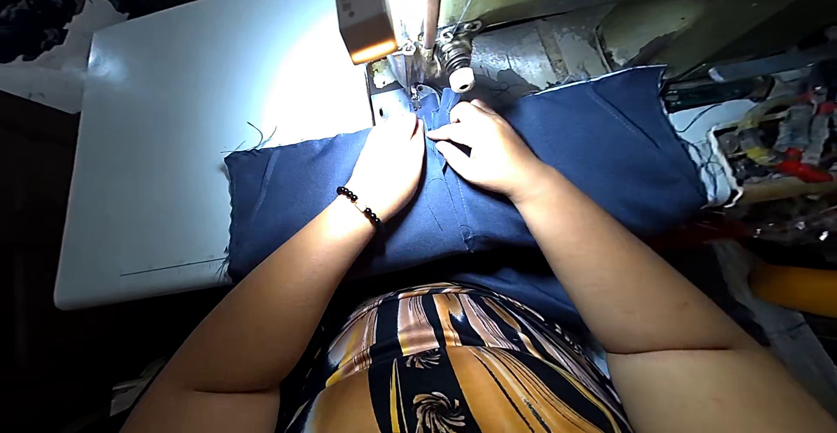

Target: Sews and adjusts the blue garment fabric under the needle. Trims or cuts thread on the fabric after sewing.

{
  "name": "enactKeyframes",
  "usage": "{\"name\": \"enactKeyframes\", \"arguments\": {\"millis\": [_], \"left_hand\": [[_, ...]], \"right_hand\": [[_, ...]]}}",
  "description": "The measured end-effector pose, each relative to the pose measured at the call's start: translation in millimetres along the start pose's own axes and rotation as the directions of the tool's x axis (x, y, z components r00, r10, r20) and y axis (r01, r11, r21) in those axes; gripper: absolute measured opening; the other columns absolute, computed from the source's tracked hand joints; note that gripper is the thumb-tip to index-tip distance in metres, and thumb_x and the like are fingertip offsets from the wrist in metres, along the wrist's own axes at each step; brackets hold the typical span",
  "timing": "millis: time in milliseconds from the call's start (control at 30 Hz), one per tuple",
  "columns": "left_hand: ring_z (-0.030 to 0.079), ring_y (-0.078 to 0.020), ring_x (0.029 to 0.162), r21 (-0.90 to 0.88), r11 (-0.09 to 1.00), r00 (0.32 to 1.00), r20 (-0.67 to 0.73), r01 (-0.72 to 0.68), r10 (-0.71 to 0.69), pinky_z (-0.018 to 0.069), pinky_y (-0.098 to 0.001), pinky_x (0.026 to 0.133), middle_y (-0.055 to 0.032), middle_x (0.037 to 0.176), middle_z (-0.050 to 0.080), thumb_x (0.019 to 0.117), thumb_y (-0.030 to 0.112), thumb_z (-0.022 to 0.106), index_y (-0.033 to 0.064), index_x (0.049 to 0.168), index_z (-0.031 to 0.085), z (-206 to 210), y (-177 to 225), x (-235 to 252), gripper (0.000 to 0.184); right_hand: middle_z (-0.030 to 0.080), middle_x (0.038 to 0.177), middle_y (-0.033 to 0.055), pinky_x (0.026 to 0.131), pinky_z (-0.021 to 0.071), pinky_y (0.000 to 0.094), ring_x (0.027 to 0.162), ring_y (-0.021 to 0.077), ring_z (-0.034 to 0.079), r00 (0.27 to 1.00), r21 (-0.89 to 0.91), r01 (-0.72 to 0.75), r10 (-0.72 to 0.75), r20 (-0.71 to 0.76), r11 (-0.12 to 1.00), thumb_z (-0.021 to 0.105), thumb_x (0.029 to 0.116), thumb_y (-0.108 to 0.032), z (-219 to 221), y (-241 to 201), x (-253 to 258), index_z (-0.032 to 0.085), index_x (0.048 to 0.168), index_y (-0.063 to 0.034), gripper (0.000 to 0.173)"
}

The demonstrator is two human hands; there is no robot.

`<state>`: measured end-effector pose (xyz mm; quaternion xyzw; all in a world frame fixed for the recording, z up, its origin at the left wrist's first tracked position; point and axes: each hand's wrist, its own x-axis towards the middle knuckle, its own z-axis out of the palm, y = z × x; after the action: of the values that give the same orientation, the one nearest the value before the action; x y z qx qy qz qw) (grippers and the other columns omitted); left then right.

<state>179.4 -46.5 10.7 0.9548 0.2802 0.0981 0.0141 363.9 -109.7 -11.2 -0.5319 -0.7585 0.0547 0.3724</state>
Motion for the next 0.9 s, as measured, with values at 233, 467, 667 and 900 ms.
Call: {"name": "enactKeyframes", "arguments": {"millis": [233,467,667,900], "left_hand": [[0.05,-0.035,0.14,-0.068,0.996,0.994,0.095,0.054,-0.047,0.0403,-0.0556,0.11,-0.0206,0.149,0.054,0.097,0.025,0.047,0.0004,0.138,0.059,-6,4,-11,0.049],[0.04,-0.0307,0.149,-0.025,0.993,0.987,0.115,0.112,-0.109,0.0304,-0.0608,0.115,-0.0169,0.16,0.043,0.1006,0.025,0.038,0.0028,0.15,0.049,1,11,-13,0.055],[0.04,-0.0301,0.149,-0.012,0.992,0.987,0.1,0.124,-0.123,0.0302,-0.0609,0.115,-0.0158,0.16,0.044,0.1014,0.024,0.036,0.0034,0.15,0.049,2,3,-4,0.054],[0.039,-0.029,0.15,-0.035,0.989,0.984,0.111,0.142,-0.137,0.0295,-0.0562,0.117,-0.0142,0.16,0.044,0.102,0.025,0.036,0.0045,0.15,0.048,3,0,-3,0.054]], "right_hand": [[0.067,0.098,0.0163,0.089,0.05,0.0424,0.097,0.0325,0.062,0.999,-0.045,-0.035,0.037,0.031,0.998,0.06,0.0929,-0.018,0,-1,0,0.077,0.116,-0.0055,0.031],[0.065,0.106,0.0205,0.09,0.0495,0.0473,0.103,0.038,0.06,0.987,-0.079,-0.068,0.078,0.14,0.995,0.061,0.0953,-0.022,-4,2,11,0.076,0.12,-0.0061,0.033],[0.066,0.108,0.0185,0.097,0.0471,0.0464,0.109,0.0361,0.06,0.983,-0.101,-0.089,0.104,0.153,0.991,0.062,0.096,-0.024,-4,9,23,0.076,0.121,-0.0099,0.032],[0.066,0.108,0.0182,0.098,0.0461,0.0457,0.107,0.0349,0.06,0.986,-0.089,-0.055,0.068,0.155,0.995,0.061,0.0956,-0.025,-3,14,24,0.076,0.12,-0.0082,0.033]]}}
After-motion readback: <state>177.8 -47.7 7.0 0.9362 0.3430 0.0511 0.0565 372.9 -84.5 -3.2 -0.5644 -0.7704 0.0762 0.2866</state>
